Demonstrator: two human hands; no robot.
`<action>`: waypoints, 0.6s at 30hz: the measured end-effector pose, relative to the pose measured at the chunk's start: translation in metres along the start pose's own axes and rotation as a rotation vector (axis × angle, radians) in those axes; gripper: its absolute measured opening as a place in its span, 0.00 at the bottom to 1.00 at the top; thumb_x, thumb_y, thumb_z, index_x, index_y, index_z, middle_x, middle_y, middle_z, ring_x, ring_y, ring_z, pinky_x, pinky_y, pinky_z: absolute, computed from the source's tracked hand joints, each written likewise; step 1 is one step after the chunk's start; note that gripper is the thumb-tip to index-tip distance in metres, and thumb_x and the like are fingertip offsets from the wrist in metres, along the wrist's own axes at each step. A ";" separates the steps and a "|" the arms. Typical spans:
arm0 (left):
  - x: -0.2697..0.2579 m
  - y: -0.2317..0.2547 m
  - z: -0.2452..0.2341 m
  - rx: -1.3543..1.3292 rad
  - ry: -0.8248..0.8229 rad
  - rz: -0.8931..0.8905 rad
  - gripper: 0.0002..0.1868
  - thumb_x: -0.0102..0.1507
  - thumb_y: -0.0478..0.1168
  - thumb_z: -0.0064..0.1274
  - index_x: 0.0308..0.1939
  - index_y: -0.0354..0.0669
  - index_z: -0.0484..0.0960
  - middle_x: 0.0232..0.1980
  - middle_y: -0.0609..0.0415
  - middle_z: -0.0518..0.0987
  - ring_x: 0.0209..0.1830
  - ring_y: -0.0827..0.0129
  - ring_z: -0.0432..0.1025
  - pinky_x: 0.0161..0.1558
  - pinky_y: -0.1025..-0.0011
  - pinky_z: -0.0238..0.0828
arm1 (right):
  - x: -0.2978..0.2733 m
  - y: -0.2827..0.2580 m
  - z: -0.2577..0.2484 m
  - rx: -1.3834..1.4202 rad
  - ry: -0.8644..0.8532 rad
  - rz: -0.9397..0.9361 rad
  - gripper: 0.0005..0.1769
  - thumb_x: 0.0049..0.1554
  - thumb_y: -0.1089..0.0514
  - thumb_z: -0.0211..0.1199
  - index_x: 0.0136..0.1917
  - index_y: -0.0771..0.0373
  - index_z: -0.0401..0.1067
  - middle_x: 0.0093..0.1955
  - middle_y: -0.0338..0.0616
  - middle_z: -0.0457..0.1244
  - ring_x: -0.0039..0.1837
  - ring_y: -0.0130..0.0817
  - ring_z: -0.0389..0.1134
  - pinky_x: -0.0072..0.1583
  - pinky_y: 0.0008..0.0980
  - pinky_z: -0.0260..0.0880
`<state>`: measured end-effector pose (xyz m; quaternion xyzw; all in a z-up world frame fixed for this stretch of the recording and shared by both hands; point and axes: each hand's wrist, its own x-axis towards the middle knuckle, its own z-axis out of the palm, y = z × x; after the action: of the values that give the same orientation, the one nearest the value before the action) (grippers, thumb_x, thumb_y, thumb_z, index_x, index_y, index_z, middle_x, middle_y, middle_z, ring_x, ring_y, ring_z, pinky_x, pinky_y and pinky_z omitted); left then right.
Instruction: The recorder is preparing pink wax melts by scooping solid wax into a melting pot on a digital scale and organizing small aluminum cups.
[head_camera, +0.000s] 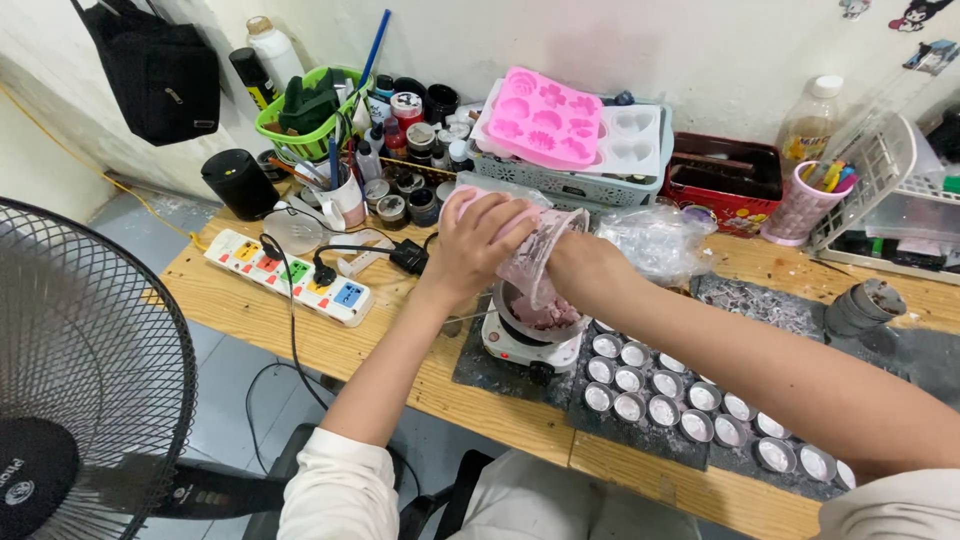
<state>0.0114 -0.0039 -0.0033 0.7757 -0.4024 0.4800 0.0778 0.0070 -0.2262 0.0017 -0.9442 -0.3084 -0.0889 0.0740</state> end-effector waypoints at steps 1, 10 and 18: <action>0.000 -0.001 -0.002 0.002 -0.004 -0.001 0.32 0.63 0.39 0.61 0.68 0.59 0.66 0.67 0.60 0.71 0.69 0.63 0.65 0.70 0.46 0.56 | 0.002 0.002 0.005 0.004 0.000 -0.002 0.08 0.53 0.63 0.57 0.45 0.64 0.76 0.44 0.55 0.70 0.47 0.52 0.74 0.47 0.47 0.75; -0.008 -0.004 0.006 0.065 -0.046 0.106 0.27 0.66 0.43 0.58 0.69 0.62 0.68 0.68 0.61 0.70 0.69 0.64 0.64 0.70 0.48 0.59 | -0.004 0.014 0.012 -0.098 0.060 -0.060 0.06 0.51 0.60 0.61 0.42 0.62 0.75 0.38 0.52 0.70 0.40 0.51 0.73 0.41 0.45 0.75; -0.011 -0.011 0.002 0.104 -0.082 0.121 0.30 0.63 0.45 0.60 0.68 0.65 0.68 0.69 0.62 0.69 0.70 0.64 0.63 0.70 0.46 0.59 | -0.021 0.011 0.004 -0.416 -0.010 -0.232 0.07 0.54 0.61 0.59 0.48 0.62 0.73 0.35 0.47 0.69 0.35 0.42 0.74 0.33 0.37 0.74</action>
<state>0.0182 0.0088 -0.0104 0.7721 -0.4256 0.4718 -0.0084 -0.0034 -0.2461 -0.0074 -0.8978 -0.3902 -0.1536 -0.1344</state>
